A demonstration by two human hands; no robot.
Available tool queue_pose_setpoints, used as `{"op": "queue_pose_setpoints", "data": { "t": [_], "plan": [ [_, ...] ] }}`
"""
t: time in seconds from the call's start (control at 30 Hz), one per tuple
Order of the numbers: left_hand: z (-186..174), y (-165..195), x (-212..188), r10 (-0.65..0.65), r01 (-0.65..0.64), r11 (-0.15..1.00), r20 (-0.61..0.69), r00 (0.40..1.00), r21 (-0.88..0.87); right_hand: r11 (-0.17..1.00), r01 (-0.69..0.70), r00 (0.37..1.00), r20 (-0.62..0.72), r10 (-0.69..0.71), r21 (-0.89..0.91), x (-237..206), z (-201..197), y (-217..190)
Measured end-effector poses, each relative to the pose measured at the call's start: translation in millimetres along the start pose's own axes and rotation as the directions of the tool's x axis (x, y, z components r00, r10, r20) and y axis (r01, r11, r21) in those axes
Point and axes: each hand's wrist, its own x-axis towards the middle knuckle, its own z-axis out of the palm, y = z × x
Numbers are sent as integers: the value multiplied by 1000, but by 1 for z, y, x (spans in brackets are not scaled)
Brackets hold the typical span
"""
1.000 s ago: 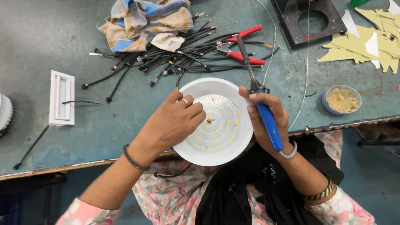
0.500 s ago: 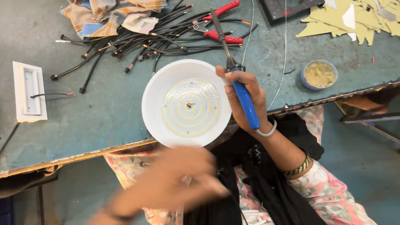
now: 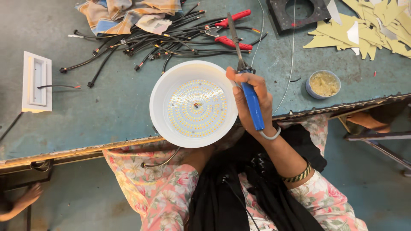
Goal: The person solders wires onto the LED circuit board inside a round ceiling light fixture. They hold the LED panel steady with one hand, dip the iron tip into a flux tin, apply solder wire, and touch the hot iron to connection points on the board, repeating across multiple points while occasionally repositioning the fixture.
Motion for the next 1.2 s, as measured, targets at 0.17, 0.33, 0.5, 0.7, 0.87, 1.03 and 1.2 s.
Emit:
{"op": "queue_pose_setpoints", "data": {
  "t": [0.17,0.33,0.5,0.7,0.87,1.03,1.2],
  "plan": [
    [4,-5,2,15,-15,1000,13,1000,26,1000,-26,1000,13,26,2,-2,-2,3],
    [26,-2,-6,93,-81,989,-95,991,127,1000,2,1000,15,-2,31,-2,-1,3],
    [40,-2,-9,158,-121,973,-188,969,198,998,-30,1000,11,29,62,-3,-1,7],
    [18,-18,5,132,-111,982,-136,982,156,997,-24,1000,9,23,69,-4,0,10],
    [27,-21,10,194,-137,954,-202,960,266,994,-53,999,15,52,94,-5,-1,10],
    [58,-28,2,371,-130,821,-346,862,556,997,-37,999,17,36,60,-5,-2,13],
    [88,-44,-13,437,-153,791,-373,819,592,997,-43,999,21,42,71,-6,-2,13]
  ]
}}
